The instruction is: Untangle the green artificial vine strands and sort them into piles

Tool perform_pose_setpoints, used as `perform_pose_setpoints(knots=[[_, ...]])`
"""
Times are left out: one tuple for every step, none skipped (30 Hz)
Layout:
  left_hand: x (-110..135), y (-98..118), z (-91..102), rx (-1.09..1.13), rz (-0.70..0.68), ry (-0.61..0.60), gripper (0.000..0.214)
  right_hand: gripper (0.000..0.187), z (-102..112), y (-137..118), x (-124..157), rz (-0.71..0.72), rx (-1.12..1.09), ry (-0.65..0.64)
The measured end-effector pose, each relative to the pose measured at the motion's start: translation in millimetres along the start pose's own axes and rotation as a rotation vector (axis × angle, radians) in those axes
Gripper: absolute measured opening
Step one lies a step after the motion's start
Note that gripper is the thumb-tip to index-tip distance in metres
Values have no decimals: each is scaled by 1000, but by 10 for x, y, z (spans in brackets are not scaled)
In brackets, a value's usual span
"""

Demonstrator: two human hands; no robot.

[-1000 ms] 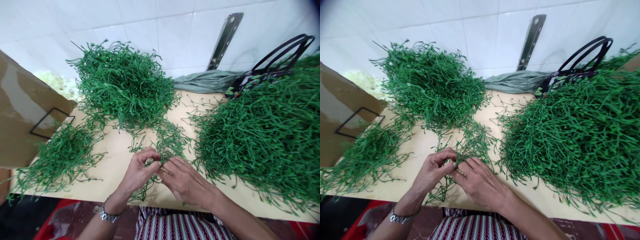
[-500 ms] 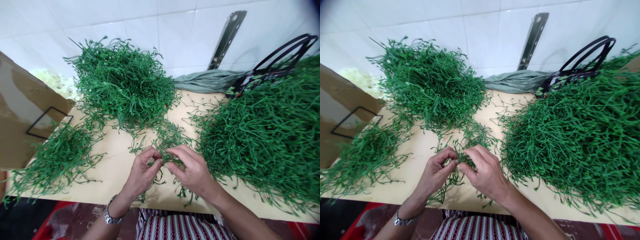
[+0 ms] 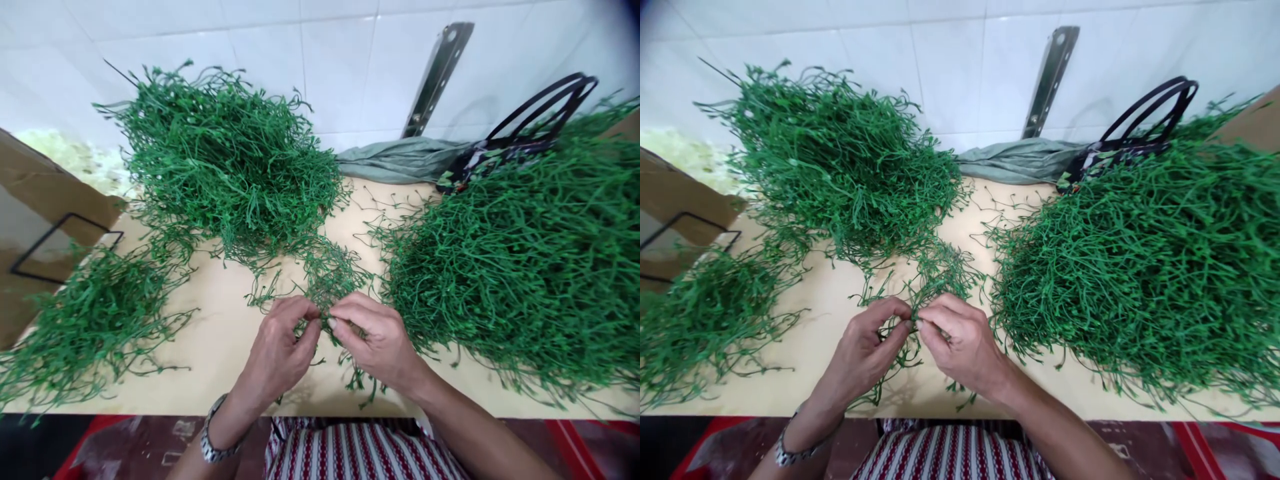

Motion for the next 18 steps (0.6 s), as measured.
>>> perform_pose_setpoints(knots=[[3,-6,-11,12,5,8,13,14,0,21,2,-25,-19,-6],[6,-13,-22,18,10,18,13,13,4,41,7,-47,-21,-2],[8,-17,-33,17,12,34,12,11,11,57,13,-65,-7,12],[9,-17,-45,8,10,49,12,9,17,71,20,-80,17,30],[9,-12,-56,-8,4,65,12,7,19,85,25,-94,43,45],[8,0,-65,-30,-8,82,12,4,15,102,29,-111,65,55],[8,15,-72,-54,-23,99,12,3,4,121,30,-128,76,55],[7,30,-81,-77,-38,110,12,4,-12,144,28,-147,76,44],[7,43,-90,-97,-50,117,12,4,-30,168,25,-168,65,27],[7,53,-98,-113,-60,120,12,4,-42,193,21,-188,50,13],[7,57,-104,-120,-65,119,12,4,-48,215,18,-205,34,2],[6,51,-112,-115,-62,111,12,4,-52,237,15,-224,16,-12],[6,37,-118,-97,-49,102,12,3,-60,261,13,-247,-3,-34],[5,15,-125,-66,-31,91,11,3,-71,290,12,-277,-23,-63],[5,-9,-130,-27,-11,81,11,4,-84,318,14,-308,-42,-94],[4,-32,-135,17,9,73,11,4,-100,346,17,-339,-64,-126],[3,-52,-137,59,25,70,11,5,-117,374,22,-371,-91,-155],[2,-66,-134,98,35,72,11,5,-133,399,27,-399,-122,-178]])
Point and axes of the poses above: each hand's wrist, its own x-axis away from the middle knuckle, its own z-axis out of the back of the hand, y = z × x, the point moved 8 cm from there along -x, towards the middle knuckle, and after that the axes turned 15 degrees about -z, right-handed, at the moved point
